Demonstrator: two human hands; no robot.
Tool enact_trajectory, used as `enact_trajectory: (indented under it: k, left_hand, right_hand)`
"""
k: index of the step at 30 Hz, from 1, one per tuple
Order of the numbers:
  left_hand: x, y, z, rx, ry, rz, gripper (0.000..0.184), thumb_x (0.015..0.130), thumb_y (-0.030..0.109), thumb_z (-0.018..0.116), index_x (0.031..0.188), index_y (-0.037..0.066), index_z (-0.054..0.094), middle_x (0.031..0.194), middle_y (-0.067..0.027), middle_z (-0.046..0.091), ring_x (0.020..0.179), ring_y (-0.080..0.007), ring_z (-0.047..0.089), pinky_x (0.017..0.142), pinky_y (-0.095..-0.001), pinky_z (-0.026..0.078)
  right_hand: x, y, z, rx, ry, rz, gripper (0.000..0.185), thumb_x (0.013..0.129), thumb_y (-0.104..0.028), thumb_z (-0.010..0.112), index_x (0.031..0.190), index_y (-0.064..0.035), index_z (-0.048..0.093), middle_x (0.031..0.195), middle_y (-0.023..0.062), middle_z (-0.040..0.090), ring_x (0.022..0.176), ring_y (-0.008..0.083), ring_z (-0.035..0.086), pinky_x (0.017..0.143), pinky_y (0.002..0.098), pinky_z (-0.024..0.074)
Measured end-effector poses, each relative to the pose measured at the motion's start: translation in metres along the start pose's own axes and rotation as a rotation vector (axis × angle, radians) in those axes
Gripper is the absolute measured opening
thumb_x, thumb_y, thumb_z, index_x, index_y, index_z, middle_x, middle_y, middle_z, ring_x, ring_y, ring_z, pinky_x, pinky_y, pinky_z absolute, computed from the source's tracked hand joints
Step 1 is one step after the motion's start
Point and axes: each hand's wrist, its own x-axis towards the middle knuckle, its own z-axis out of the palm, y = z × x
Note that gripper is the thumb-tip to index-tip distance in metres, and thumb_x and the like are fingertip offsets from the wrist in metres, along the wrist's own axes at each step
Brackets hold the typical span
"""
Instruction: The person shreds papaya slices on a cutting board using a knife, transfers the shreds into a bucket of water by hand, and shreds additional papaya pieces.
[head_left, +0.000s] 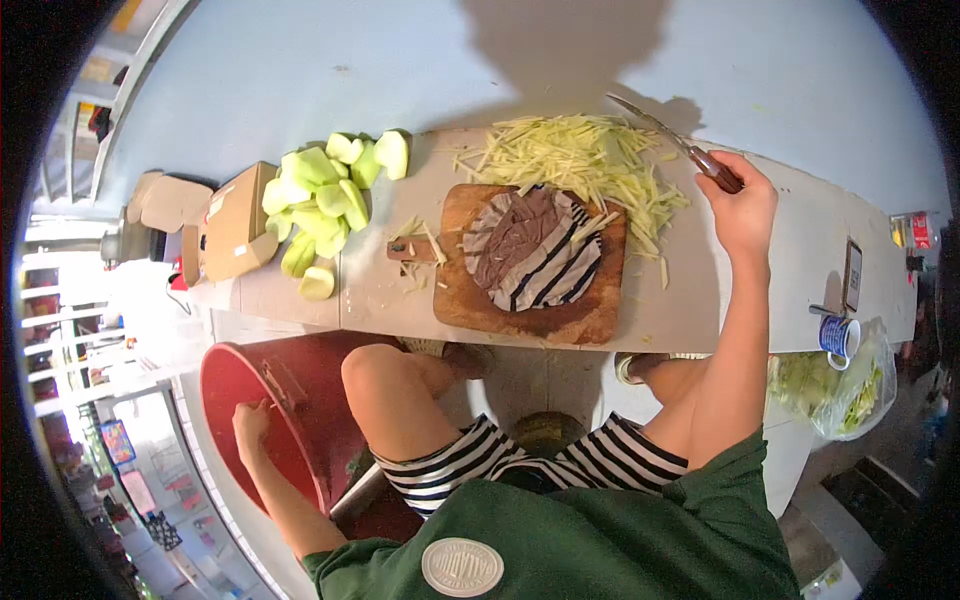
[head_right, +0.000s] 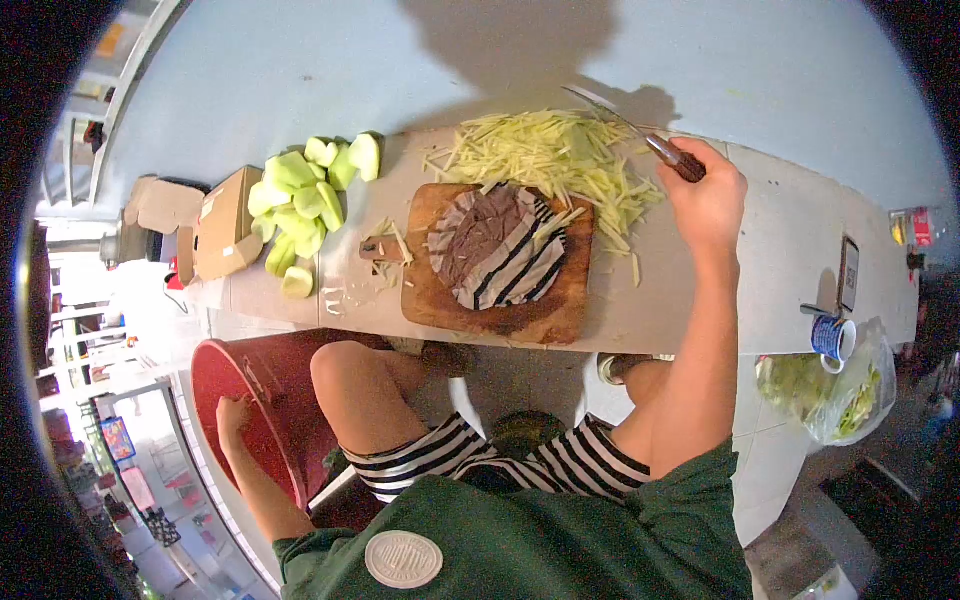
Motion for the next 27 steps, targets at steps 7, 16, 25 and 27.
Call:
enact_trajectory:
  k: [7,16,25,27]
  left_hand:
    - [0.015,0.048,-0.05,0.145,0.49,0.002,0.031,0.083,0.023,0.075,0.111,0.008,0.074,0.105,-0.0184,0.071,0.099,-0.0389,0.066,0.087,-0.0485,0.053]
    - [-0.013,0.311,-0.048,-0.86,0.163,0.792,0.041,0.087,0.01,0.077,0.127,0.007,0.066,0.118,-0.0114,0.069,0.108,-0.0222,0.066,0.091,-0.0377,0.055]
    - [-0.092,0.599,0.002,-0.227,-0.022,1.323,0.115,0.054,0.016,0.091,0.154,0.028,0.036,0.155,-0.0194,0.036,0.138,-0.0445,0.041,0.115,-0.0526,0.04]
    - [-0.098,0.612,0.018,-0.187,-0.012,1.283,0.116,0.054,0.015,0.09,0.155,0.03,0.035,0.157,-0.0186,0.033,0.14,-0.045,0.038,0.113,-0.0534,0.043]
  right_hand:
    - [0.005,-0.004,-0.012,-0.004,0.011,0.091,0.031,0.081,-0.004,0.079,0.112,-0.0004,0.073,0.098,0.0081,0.076,0.085,0.013,0.069,0.08,0.0281,0.0542]
    - [0.006,0.005,-0.017,0.006,0.049,0.062,0.029,0.081,-0.011,0.079,0.109,-0.0066,0.074,0.091,0.0108,0.076,0.078,0.0193,0.07,0.075,0.0329,0.0541]
    - [0.006,-0.004,-0.013,-0.008,0.04,0.077,0.029,0.081,-0.01,0.078,0.109,-0.0061,0.074,0.094,0.0126,0.076,0.08,0.0231,0.072,0.076,0.0336,0.0551]
    - [0.008,-0.005,-0.015,-0.02,0.042,0.046,0.028,0.081,-0.009,0.078,0.109,-0.0061,0.074,0.096,0.0133,0.075,0.084,0.0249,0.073,0.077,0.0338,0.0552]
